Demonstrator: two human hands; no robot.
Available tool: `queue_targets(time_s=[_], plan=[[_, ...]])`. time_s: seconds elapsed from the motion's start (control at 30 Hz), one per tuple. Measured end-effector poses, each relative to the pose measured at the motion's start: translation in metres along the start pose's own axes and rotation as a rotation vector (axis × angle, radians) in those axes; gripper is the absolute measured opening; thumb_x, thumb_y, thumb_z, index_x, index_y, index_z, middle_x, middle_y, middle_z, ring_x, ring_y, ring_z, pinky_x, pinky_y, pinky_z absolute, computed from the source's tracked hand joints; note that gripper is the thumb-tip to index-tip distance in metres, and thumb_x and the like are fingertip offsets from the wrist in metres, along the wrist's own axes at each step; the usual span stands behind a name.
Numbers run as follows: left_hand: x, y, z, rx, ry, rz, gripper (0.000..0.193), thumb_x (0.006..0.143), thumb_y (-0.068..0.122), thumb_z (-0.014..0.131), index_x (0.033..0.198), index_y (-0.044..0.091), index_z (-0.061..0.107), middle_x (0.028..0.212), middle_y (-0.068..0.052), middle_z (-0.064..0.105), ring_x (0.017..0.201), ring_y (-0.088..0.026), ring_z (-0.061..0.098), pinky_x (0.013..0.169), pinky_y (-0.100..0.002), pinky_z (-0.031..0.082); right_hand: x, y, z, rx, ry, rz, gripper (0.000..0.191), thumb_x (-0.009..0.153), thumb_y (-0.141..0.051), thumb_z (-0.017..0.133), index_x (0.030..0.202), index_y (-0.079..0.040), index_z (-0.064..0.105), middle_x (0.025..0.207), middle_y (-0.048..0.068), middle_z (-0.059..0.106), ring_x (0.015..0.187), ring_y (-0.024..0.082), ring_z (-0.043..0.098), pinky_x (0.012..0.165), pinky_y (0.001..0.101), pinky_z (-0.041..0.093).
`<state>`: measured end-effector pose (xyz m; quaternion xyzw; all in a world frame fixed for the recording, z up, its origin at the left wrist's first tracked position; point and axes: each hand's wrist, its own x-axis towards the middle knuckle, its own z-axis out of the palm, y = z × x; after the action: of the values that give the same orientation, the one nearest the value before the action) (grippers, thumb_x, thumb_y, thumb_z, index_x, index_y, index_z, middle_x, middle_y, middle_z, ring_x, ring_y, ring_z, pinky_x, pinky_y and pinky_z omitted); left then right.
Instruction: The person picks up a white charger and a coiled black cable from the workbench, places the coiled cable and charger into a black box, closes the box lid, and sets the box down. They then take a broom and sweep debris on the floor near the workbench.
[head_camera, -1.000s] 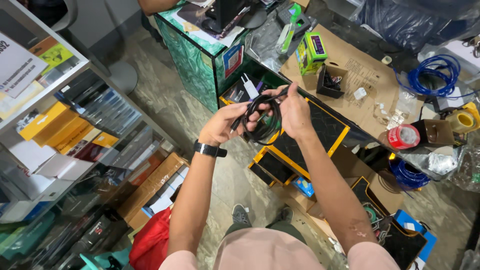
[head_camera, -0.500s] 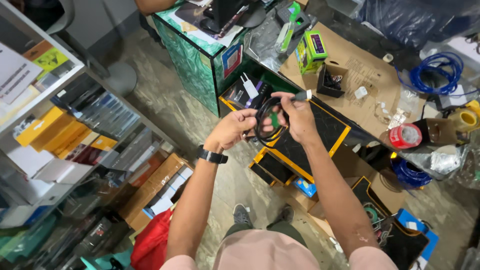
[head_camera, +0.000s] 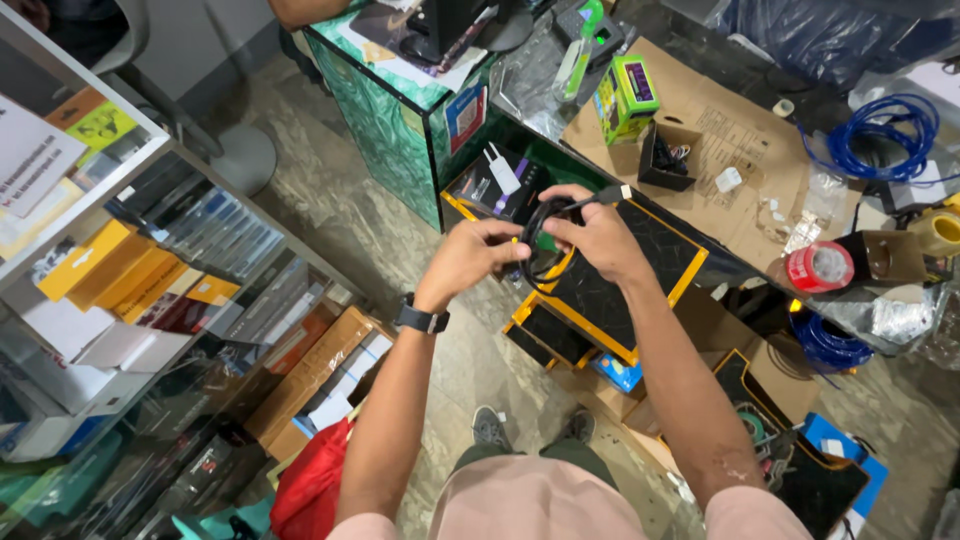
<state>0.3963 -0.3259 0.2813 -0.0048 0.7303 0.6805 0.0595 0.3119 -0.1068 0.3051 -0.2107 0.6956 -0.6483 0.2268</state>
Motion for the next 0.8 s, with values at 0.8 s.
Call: queue_targets(time_s=[0.8], plan=[[0.002,-0.024,-0.014,-0.627,-0.081,-0.126,0.022,0.101,0.027,0.066,0.107,0.006,0.067,0.088,-0.002,0.069,0.071,-0.008,0.057,0.06,-0.023,0.044,-0.004,0.027,0.0,0.271,0.164,-0.014,0.019,0.103,-0.012,0.063,0.116,0.001,0.066,0.067,-0.004,0.047,0.054,0.004,0.038,0.048,0.0225,0.029]])
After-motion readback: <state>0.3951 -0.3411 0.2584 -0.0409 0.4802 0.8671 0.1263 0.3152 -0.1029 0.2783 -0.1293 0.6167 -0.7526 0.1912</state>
